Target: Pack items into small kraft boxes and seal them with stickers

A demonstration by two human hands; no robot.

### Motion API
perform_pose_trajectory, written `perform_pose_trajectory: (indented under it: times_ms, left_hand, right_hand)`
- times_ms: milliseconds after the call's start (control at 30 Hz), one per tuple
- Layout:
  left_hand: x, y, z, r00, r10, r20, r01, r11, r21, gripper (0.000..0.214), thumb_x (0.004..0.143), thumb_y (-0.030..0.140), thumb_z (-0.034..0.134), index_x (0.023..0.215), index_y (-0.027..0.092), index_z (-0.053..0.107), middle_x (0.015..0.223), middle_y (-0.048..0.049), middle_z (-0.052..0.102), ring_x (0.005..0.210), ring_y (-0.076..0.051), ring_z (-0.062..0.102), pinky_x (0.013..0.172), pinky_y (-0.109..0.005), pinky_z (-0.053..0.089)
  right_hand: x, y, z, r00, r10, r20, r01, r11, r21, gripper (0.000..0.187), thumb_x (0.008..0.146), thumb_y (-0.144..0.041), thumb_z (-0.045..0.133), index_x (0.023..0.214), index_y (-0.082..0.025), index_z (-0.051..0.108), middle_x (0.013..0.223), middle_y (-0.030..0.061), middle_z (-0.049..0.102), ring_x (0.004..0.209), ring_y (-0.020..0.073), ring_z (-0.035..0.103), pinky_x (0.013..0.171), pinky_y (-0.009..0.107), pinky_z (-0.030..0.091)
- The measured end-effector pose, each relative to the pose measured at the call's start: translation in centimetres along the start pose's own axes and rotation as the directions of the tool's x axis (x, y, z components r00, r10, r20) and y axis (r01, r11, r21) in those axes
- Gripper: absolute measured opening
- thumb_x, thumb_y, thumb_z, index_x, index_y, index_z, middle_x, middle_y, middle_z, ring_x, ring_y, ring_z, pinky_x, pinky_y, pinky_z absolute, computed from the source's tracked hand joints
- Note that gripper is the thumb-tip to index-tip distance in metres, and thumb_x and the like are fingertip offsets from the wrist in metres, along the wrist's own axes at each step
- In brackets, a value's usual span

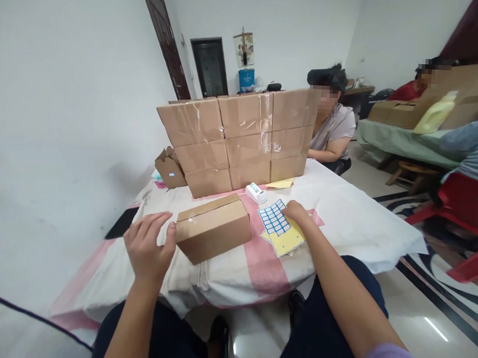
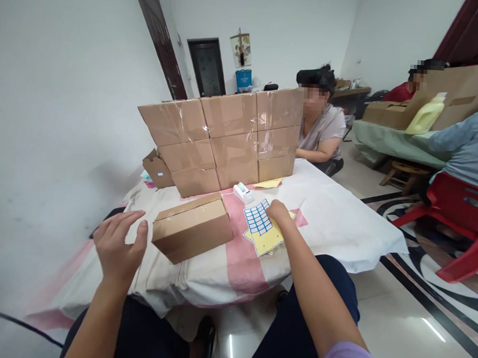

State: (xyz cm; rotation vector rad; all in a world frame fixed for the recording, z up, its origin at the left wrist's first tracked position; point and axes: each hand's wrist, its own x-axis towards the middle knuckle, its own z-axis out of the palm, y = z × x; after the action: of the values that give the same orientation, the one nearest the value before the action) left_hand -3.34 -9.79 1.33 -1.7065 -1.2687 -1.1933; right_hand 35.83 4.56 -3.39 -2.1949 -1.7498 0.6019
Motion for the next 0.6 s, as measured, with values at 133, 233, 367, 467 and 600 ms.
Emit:
perform_pose_trajectory:
  times_ms: [133,233,367,467,600]
  left_hand:
    - [0.0,3.1,0.5,0.994,0.073,-0.080,-0.081,0.993,-0.091,0.015,0.083,0.010,0.068,0.096,0.020,0.067,0.093,-0.0085,0.076,0.092,-0.026,0.067,0.089,-0.042,0.046]
    - [0.7,7.8,1.7,0.980,0.195,-0.029,-0.197,0.954,-0.227,0.018,0.082,0.007,0.068,0.093,0.021,0.065,0.087,-0.0047,0.075,0.083,-0.022,0.066,0.082,-0.038,0.044]
    - [2.2,14.7,5.1,0.915,0.351,0.198,-0.256,0.886,-0.386,0.013,0.089,0.015,0.066,0.100,0.022,0.067,0.088,-0.0011,0.075,0.081,-0.019,0.065,0.073,-0.036,0.038]
    - [3.4,18.2,8.7,0.862,0.386,0.327,-0.246,0.884,-0.396,0.017,0.094,0.027,0.062,0.109,0.021,0.067,0.099,-0.0048,0.075,0.088,-0.022,0.065,0.073,-0.039,0.039]
    - [3.8,20.4,12.7,0.799,0.318,0.510,-0.189,0.939,-0.289,0.041,0.090,0.041,0.066,0.123,0.017,0.064,0.115,-0.0123,0.072,0.101,-0.031,0.062,0.080,-0.044,0.041]
  right_hand:
    - [-1.2,-0.3,-2.0,0.976,-0.214,0.043,0.200,0.954,0.223,0.009,0.078,-0.019,0.058,0.074,-0.015,0.065,0.075,0.0045,0.067,0.073,0.0177,0.060,0.064,0.025,0.042]
    - [-2.5,-0.3,-3.3,0.939,-0.337,0.067,0.287,0.876,0.388,0.015,0.077,-0.019,0.054,0.084,-0.014,0.066,0.073,0.0020,0.067,0.067,0.0152,0.058,0.061,0.023,0.041]
    - [-3.6,0.2,-3.7,0.896,-0.420,0.143,0.250,0.744,0.620,0.043,0.071,-0.013,0.054,0.114,-0.014,0.061,0.074,0.0012,0.069,0.065,0.0144,0.059,0.060,0.023,0.043]
    - [-4.1,0.5,-3.3,0.885,-0.437,0.159,0.181,0.639,0.748,0.049,0.068,-0.012,0.056,0.117,-0.013,0.061,0.068,-0.0019,0.065,0.060,0.0129,0.055,0.059,0.023,0.042]
    - [-4.9,0.9,-3.1,0.904,-0.395,0.161,0.140,0.632,0.762,0.043,0.071,-0.010,0.053,0.112,-0.010,0.067,0.055,-0.0064,0.054,0.055,0.0115,0.047,0.057,0.023,0.038]
